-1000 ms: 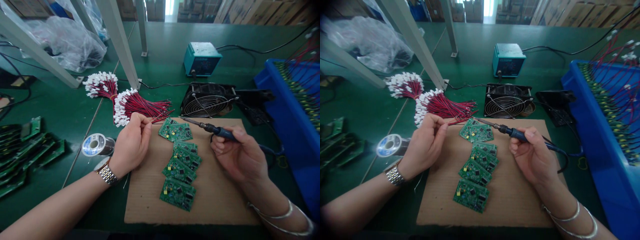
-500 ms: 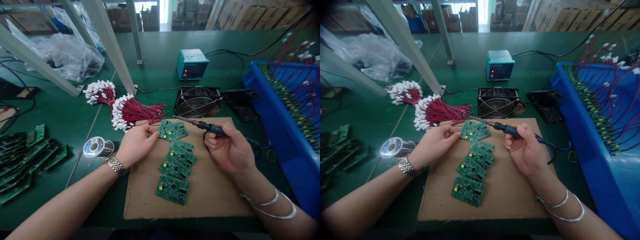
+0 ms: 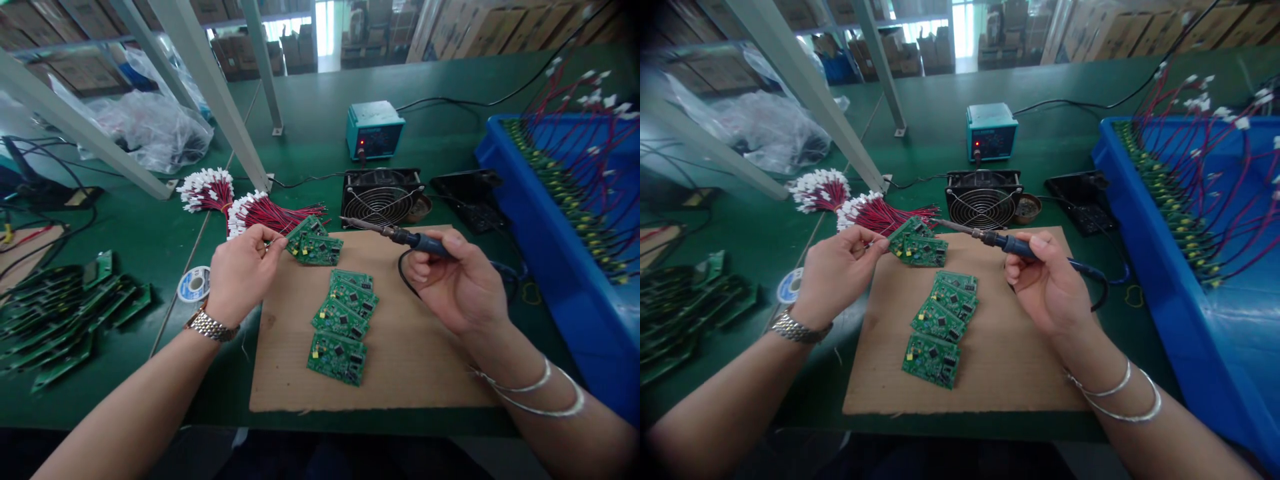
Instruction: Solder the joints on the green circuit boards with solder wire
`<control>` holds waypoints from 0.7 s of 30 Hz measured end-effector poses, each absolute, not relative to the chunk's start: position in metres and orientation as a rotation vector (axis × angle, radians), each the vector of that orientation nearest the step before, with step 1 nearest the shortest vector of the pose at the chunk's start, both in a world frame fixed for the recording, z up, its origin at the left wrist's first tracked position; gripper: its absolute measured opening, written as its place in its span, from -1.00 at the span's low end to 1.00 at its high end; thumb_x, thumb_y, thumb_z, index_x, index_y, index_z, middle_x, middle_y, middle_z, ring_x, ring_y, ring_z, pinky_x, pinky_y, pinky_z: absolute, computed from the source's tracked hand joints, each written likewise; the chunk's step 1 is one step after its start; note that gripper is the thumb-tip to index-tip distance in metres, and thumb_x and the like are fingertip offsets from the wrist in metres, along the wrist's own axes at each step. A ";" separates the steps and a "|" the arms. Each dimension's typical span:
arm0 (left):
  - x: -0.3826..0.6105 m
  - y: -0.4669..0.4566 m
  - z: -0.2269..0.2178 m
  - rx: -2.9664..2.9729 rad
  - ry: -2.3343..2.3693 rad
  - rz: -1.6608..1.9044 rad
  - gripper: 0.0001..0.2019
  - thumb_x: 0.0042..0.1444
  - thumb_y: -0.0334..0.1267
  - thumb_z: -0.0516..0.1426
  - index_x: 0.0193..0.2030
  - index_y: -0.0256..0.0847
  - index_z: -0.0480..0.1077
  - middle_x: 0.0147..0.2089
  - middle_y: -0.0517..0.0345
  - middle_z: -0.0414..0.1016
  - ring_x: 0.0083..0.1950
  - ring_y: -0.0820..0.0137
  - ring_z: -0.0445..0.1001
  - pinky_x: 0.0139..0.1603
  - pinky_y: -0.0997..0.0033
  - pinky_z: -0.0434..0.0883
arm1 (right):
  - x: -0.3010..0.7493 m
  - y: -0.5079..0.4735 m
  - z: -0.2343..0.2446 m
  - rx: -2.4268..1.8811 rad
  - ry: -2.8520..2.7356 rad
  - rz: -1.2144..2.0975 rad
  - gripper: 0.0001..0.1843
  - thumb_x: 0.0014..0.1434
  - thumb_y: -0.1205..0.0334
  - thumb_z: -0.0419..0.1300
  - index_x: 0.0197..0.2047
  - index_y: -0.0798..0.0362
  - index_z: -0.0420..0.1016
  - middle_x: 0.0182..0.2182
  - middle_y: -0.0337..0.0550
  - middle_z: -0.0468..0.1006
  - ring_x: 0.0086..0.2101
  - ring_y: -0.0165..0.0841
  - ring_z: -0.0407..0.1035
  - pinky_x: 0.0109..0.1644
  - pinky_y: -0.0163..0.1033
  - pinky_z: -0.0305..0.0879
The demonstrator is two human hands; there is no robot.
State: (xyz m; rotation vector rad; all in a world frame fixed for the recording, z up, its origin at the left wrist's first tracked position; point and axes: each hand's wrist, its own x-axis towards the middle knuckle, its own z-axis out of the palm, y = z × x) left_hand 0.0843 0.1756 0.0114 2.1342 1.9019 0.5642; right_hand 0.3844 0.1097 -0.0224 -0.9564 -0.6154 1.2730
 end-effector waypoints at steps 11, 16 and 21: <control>0.067 0.169 0.027 2.087 2.039 0.794 -0.77 0.32 -0.04 0.17 -0.19 -0.13 0.52 -0.47 0.19 0.30 -0.40 0.31 0.22 -0.30 0.29 -0.01 | 0.386 0.108 -0.022 -0.928 -0.594 1.265 -0.82 0.11 0.03 0.47 -0.28 -0.09 0.67 -0.43 -0.27 0.50 -0.47 -0.44 0.31 -0.43 -0.28 0.30; 0.068 0.172 0.030 1.760 1.686 0.671 -0.68 0.22 0.07 0.20 -0.30 -0.16 0.48 -0.49 0.23 0.32 -0.47 0.42 0.17 -0.39 0.38 0.11 | 0.386 0.109 -0.024 -0.938 -0.605 1.252 -0.81 0.10 0.04 0.46 -0.29 -0.07 0.66 -0.45 -0.28 0.48 -0.48 -0.44 0.29 -0.43 -0.27 0.26; 0.084 0.160 0.022 1.477 1.385 0.472 -0.62 0.15 0.13 0.20 -0.43 -0.16 0.38 -0.58 0.33 0.11 -0.56 0.51 -0.09 -0.52 0.45 0.01 | 0.386 0.110 -0.026 -0.937 -0.646 1.242 -0.82 0.11 0.03 0.44 -0.29 -0.08 0.63 -0.45 -0.28 0.48 -0.48 -0.43 0.28 -0.44 -0.26 0.21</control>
